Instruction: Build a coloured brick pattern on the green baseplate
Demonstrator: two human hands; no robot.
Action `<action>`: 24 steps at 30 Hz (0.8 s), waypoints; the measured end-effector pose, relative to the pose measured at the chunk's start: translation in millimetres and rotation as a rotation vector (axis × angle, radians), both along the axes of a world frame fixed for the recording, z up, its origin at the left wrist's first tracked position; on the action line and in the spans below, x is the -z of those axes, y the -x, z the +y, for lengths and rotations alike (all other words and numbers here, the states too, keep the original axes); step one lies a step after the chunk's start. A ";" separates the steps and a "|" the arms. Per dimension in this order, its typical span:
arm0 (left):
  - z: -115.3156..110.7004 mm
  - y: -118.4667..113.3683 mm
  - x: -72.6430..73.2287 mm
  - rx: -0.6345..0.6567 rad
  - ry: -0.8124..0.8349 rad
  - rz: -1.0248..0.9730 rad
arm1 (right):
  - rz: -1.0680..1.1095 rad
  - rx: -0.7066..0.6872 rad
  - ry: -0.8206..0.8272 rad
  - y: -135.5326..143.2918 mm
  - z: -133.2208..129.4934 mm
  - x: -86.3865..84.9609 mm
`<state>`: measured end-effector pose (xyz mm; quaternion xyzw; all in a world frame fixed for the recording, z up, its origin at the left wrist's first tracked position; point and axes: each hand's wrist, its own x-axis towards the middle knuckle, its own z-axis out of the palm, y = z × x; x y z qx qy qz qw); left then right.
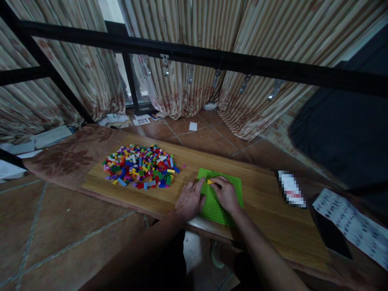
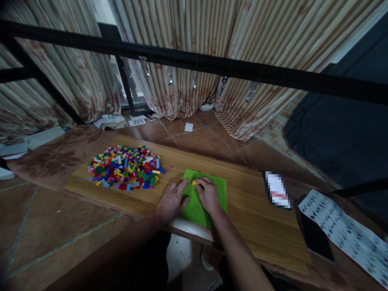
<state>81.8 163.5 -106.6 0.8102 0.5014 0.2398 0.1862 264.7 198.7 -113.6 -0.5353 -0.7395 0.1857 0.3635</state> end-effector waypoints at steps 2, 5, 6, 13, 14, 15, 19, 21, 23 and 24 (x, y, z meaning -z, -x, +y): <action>0.2 0.2 -0.4 0.001 0.005 -0.008 | -0.011 -0.003 0.000 2.4 0.8 -0.5; 0.5 0.2 -0.7 -0.003 0.016 -0.015 | -0.046 0.002 -0.006 3.1 1.7 -2.7; 0.6 0.2 -0.6 -0.005 0.018 -0.017 | -0.063 0.002 -0.006 2.6 2.2 -3.7; 0.4 0.1 0.1 -0.002 0.015 -0.015 | -0.169 -0.033 -0.008 -0.4 6.6 -7.7; 0.2 0.1 0.0 0.000 0.015 -0.015 | -0.180 -0.032 -0.006 -0.5 7.1 -7.9; -0.1 0.1 -0.2 0.001 0.014 -0.014 | -0.191 -0.031 -0.004 -0.7 7.3 -8.2; -0.8 -0.2 -0.6 0.001 -0.006 0.000 | -0.236 -0.043 0.001 -0.7 6.7 -10.6; -0.9 -0.3 -0.6 0.004 -0.010 0.014 | -0.250 -0.048 0.009 -0.2 5.9 -12.7; -0.8 -0.4 -0.5 0.005 -0.010 0.026 | -0.266 -0.049 0.021 0.7 5.4 -15.4; -0.8 -0.6 -0.6 0.005 -0.011 0.031 | -0.274 -0.050 0.030 1.2 5.3 -17.0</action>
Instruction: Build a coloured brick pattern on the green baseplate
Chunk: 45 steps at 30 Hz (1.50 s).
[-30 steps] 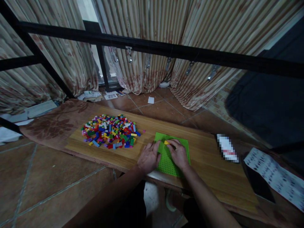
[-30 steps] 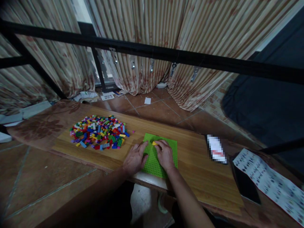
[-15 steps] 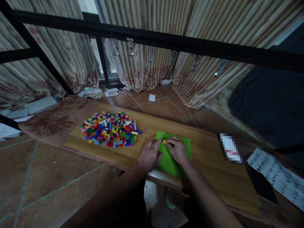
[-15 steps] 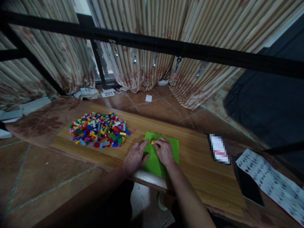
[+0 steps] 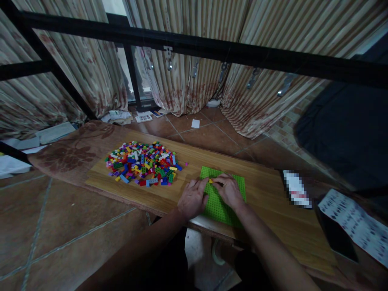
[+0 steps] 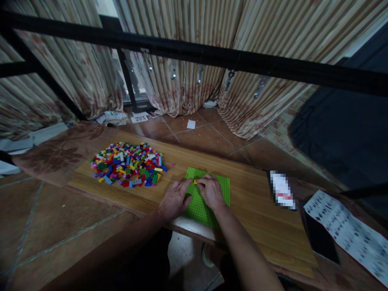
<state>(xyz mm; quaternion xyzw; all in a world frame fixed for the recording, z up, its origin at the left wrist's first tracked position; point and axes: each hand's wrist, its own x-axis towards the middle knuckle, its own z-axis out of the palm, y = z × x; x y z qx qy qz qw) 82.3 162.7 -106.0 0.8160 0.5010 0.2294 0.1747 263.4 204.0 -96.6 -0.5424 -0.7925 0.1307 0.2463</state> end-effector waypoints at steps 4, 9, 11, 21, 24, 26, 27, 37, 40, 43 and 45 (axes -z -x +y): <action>0.3 -2.4 -1.2 0.002 -0.023 0.028 | 0.001 0.001 0.071 1.8 2.5 -6.1; 4.0 -8.8 -3.1 0.016 -0.049 0.082 | 0.044 0.005 0.162 -1.4 12.4 -5.9; 7.1 -10.5 -3.6 0.012 -0.042 0.099 | 0.067 0.007 0.193 -4.1 16.5 -2.6; 12.5 -9.9 -7.5 0.039 -0.026 0.115 | 0.232 0.039 0.254 -4.5 14.7 6.0; 9.1 -8.7 -5.5 0.030 -0.069 0.084 | 0.249 0.080 0.223 -7.7 11.3 8.1; 7.7 -7.6 -4.0 0.025 -0.082 0.067 | 0.244 0.120 0.191 -10.7 8.6 10.1; 7.4 -7.0 -3.3 0.022 -0.083 0.060 | 0.233 0.138 0.172 -11.8 7.2 11.0; 9.5 -5.8 3.3 0.017 -0.070 -0.014 | 0.109 0.114 0.087 0.3 3.5 15.2; 8.9 -6.1 3.3 0.017 -0.068 -0.016 | 0.106 0.108 0.090 -0.2 2.3 17.0; 7.5 -6.1 2.9 0.011 -0.063 -0.015 | 0.111 0.099 0.092 -2.9 0.0 16.6; 6.7 -5.7 3.0 0.006 -0.060 -0.021 | 0.097 0.085 0.098 -4.3 -0.7 13.9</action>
